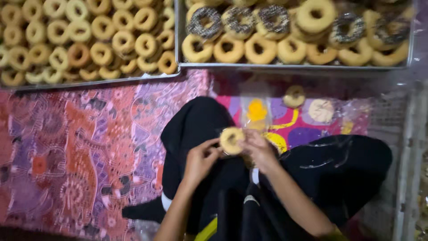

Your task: The person sits on a patterned mat and repeatedly picks donuts from metal trays, places them into clear plastic bags, and sets the sealed bags into a white crate. The person handles both plain and chocolate-sprinkled donuts throughout the clip.

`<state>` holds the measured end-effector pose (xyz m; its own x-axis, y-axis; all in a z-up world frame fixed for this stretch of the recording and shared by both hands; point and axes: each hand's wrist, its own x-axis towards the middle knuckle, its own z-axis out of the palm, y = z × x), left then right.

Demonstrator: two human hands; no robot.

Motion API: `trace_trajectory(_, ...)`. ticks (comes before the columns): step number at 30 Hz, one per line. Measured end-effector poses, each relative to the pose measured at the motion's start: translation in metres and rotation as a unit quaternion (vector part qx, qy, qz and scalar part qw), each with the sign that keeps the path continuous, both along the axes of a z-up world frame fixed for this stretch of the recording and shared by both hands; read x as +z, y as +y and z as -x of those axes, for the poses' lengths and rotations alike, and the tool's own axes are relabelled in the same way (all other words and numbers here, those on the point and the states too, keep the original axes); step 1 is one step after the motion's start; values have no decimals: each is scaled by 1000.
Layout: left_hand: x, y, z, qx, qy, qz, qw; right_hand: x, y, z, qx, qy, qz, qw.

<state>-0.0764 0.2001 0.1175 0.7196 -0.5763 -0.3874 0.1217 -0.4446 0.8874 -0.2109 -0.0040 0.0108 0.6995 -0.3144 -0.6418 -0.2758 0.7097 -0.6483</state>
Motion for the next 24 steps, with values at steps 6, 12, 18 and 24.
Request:
trace_trajectory(6, -44, -129, -38, -183, -201, -61, 960, 2, -164, -2, -157, 193, 445, 860)
trace_trajectory(12, -156, -200, -62, -347, -286, -412, 793, -31, -149, -79, 120, 140, 693, 697)
trace_trajectory(18, -230, -190, -53, -255, -433, -371, 781, -53, -117, -170, 499, 85, 670, 543)
trace_trajectory(24, -173, -186, -69, -251, -264, -314, 877, -8, -140, -150, 493, 151, 612, 600)
